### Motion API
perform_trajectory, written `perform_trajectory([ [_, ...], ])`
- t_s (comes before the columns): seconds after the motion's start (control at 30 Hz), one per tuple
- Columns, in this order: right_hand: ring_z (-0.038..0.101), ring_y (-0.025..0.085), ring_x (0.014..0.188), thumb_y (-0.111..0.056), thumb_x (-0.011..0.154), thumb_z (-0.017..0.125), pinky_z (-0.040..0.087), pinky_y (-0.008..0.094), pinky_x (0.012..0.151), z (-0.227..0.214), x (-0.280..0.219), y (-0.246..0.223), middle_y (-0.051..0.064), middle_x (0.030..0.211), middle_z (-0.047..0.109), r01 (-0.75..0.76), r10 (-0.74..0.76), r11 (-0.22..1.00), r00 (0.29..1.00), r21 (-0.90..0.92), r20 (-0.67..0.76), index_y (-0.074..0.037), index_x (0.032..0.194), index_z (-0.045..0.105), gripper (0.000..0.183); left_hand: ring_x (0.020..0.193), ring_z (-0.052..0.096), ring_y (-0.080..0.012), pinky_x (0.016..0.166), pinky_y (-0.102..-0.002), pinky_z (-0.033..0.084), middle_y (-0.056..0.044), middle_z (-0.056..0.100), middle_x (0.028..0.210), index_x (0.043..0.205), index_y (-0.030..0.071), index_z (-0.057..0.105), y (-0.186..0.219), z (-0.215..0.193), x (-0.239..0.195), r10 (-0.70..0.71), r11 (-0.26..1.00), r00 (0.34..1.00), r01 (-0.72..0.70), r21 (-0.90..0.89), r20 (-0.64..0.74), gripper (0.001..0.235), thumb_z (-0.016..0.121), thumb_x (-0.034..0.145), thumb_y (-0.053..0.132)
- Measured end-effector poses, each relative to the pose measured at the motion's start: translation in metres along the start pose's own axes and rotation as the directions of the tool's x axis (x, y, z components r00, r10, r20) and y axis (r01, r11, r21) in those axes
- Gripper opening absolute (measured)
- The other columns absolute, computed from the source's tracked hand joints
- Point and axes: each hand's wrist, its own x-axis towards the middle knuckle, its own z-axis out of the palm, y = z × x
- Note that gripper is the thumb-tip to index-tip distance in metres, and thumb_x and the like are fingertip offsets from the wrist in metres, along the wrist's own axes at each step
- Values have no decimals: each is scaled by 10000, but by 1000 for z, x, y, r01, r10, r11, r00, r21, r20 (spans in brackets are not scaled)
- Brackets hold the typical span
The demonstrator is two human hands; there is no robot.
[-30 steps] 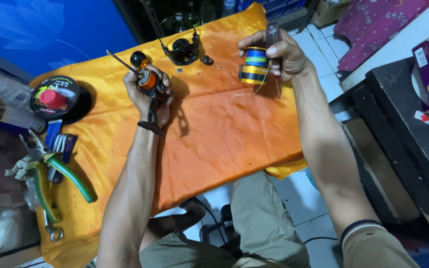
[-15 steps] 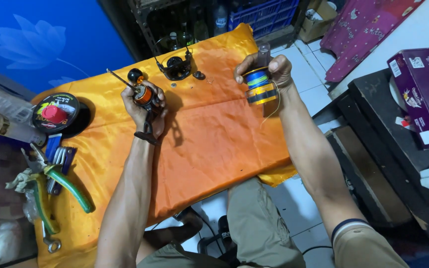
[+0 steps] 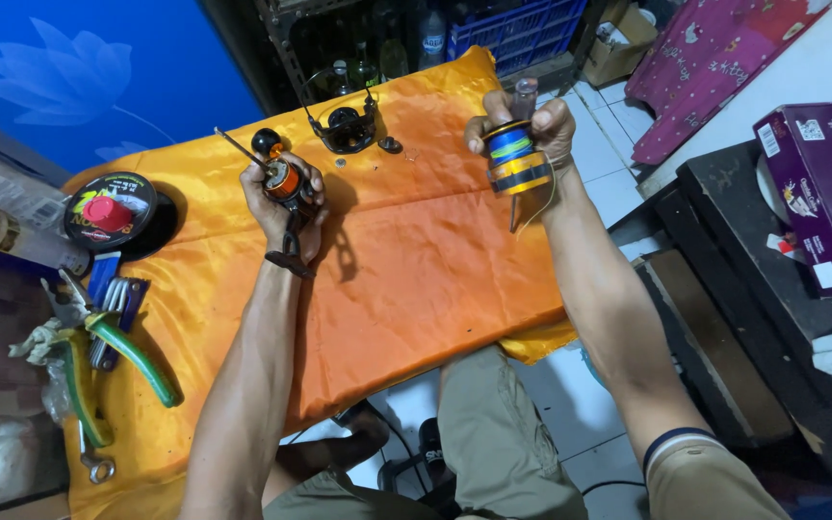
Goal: The person disassembles a fishing reel on a table covered with an orange cloth. They use pliers to remove a part, then use a screwdriver to unscrew the spool. The person removes the spool and places it on the table.
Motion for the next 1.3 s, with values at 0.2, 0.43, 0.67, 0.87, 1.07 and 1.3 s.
perform_trajectory([
  [0.2,700,467,788,-162,790,651,621,471,667,11,-1,-5,339,1134,604,-56,24,982,985,182,171,21,1044,559,327,437,479,-142,301,-260,250,-72,581,602,752,88,593,-1,-2,2,-19,1000,1000,19,0,-10,460,495,784,536],
  [0.43,709,453,812,-233,799,596,647,412,708,21,-2,0,296,1063,642,68,-92,986,983,155,157,22,1042,583,353,458,469,-136,317,-264,246,-57,578,616,773,116,607,-1,-3,2,5,1000,1000,-5,26,-12,447,510,786,552],
  [0.67,697,495,938,-225,842,592,645,480,862,16,-3,3,285,1143,621,115,-143,970,982,215,120,29,1124,572,379,452,467,-142,301,-256,260,-82,588,626,815,95,625,-8,-5,1,-1,1000,993,-2,25,121,455,491,848,528],
  [0.87,704,405,828,-250,817,639,602,444,687,13,5,10,276,1139,637,242,-232,967,966,84,-114,-7,1108,599,382,438,506,-140,303,-240,305,-74,633,662,839,74,667,-11,-4,-3,-107,993,967,91,77,231,503,519,853,554],
  [1.07,651,272,936,-289,801,674,583,379,765,24,33,39,244,1125,658,252,-383,878,880,-408,-280,-112,1054,601,317,417,520,-212,271,-269,315,-333,622,1296,1450,-26,408,-25,17,-24,-240,871,662,470,-143,710,675,556,951,405],
  [1.3,399,-7,471,-265,871,681,403,137,456,45,41,45,206,1237,689,127,-376,748,890,-651,-258,-140,1037,576,233,549,631,-256,192,-301,334,-377,331,1565,1687,85,93,-34,20,-29,-274,752,607,619,-228,746,961,606,904,305],
])
